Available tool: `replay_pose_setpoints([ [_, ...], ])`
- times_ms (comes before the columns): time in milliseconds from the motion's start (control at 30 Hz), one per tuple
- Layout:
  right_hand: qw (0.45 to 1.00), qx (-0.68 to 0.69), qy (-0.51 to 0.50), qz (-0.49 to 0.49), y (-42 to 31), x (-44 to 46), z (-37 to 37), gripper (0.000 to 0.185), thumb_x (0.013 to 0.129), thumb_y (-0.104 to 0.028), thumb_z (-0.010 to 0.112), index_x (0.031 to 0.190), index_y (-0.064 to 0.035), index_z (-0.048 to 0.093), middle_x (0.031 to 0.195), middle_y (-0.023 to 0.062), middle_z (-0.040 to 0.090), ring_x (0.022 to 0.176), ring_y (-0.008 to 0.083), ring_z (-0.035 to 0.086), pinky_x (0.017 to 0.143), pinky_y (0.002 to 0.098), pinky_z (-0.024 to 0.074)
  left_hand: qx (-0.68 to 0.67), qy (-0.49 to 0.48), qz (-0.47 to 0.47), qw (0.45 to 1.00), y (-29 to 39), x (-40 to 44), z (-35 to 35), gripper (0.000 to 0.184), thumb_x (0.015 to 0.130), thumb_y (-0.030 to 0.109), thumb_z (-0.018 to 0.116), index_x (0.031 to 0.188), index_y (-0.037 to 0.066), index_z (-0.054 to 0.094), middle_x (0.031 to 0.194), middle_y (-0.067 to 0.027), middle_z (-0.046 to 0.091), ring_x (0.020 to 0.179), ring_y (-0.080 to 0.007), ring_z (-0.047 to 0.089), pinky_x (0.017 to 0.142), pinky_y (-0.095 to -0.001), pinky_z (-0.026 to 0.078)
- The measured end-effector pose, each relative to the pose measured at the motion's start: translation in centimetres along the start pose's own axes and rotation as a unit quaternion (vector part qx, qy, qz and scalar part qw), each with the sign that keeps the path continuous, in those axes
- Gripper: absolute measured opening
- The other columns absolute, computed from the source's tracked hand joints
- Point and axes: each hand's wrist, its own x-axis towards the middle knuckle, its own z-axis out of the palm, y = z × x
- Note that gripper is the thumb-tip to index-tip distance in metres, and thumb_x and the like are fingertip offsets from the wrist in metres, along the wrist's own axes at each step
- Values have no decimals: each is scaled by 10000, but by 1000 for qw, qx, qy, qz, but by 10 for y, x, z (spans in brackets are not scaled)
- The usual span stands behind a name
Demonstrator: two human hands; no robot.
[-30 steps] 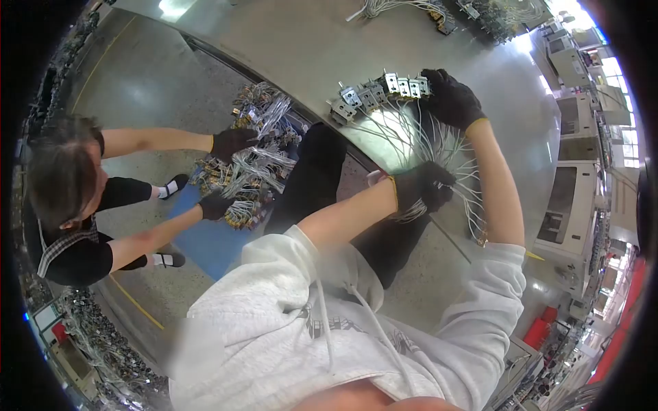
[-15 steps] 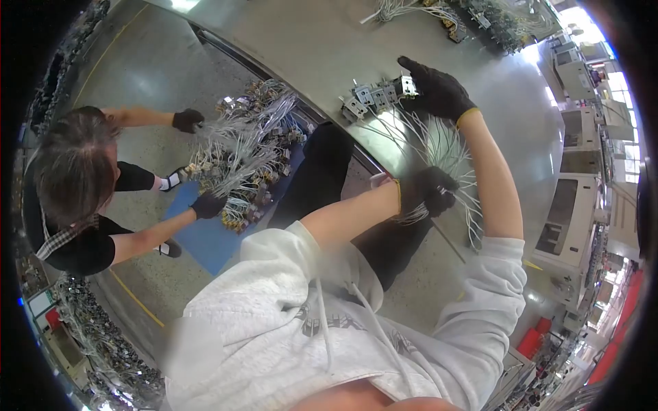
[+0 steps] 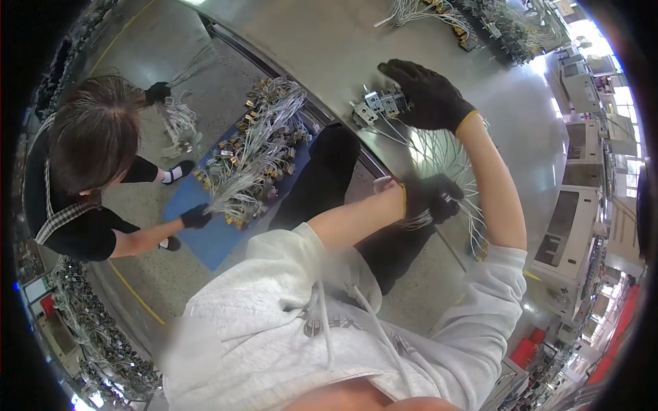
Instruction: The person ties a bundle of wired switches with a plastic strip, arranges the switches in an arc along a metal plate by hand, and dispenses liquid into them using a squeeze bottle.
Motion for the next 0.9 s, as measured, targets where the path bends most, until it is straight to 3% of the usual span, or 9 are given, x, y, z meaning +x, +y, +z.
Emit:
replay_pose_setpoints([
  [167,994,-79,-28,-67,0,5,11,593,710,-305,810,1267,-155,674,1186,88,689,1119,300,647,1099,445,458,13,23,38,999,-7,1,-3,116,912,238,702,948,163,621,783,-73,625,510,-135,488,445,-263,413],
  [300,996,-51,-41,-55,15,13,1,549,741,-264,788,1270,-166,677,1111,98,715,1115,295,653,1095,446,443,7,39,77,996,-10,-3,-1,104,901,218,708,945,158,636,823,-93,650,543,-143,524,480,-286,450],
  [367,994,34,-95,49,15,16,-13,514,776,-259,765,1273,-159,676,1079,99,733,1097,283,664,1084,442,437,11,53,40,998,-3,-10,7,109,906,216,700,958,152,629,824,-95,651,543,-145,525,482,-288,450],
  [400,996,48,-79,15,19,18,-8,525,799,-287,756,1301,-161,667,1107,96,742,1080,281,674,1080,429,440,15,65,4,998,0,-14,9,115,911,215,692,971,147,622,826,-97,653,543,-147,525,484,-289,449],
  [533,991,61,-114,45,20,21,-3,565,797,-308,761,1330,-153,658,1127,97,747,1090,294,675,1074,444,445,73,78,37,994,-3,-3,-4,133,920,221,676,989,132,605,825,-94,650,537,-144,516,486,-286,444],
  [633,986,15,-158,44,9,16,-8,634,782,-331,785,1371,-150,633,1263,115,701,1180,329,632,1068,472,449,46,-38,-7,998,-2,-5,-6,153,923,230,670,975,111,588,811,-88,642,533,-140,508,478,-288,434],
  [700,997,-49,-39,-37,2,10,-10,667,781,-349,794,1389,-147,608,1413,127,606,1267,355,573,1065,487,452,71,67,82,992,-9,-12,7,151,930,231,657,953,105,577,790,-84,632,526,-139,498,469,-291,426],
  [800,997,20,-37,-60,-13,10,-16,654,797,-341,786,1388,-143,591,1482,133,532,1323,357,527,1077,504,445,43,-26,51,997,-5,-8,-4,145,939,235,640,952,106,573,775,-83,627,521,-142,490,465,-291,419],
  [900,994,-72,-42,-66,-23,11,0,608,823,-301,752,1381,-131,580,1378,138,603,1264,359,574,1056,506,468,11,13,31,999,-7,-3,-4,144,940,242,638,931,110,583,768,-84,626,517,-142,481,469,-284,413],
])
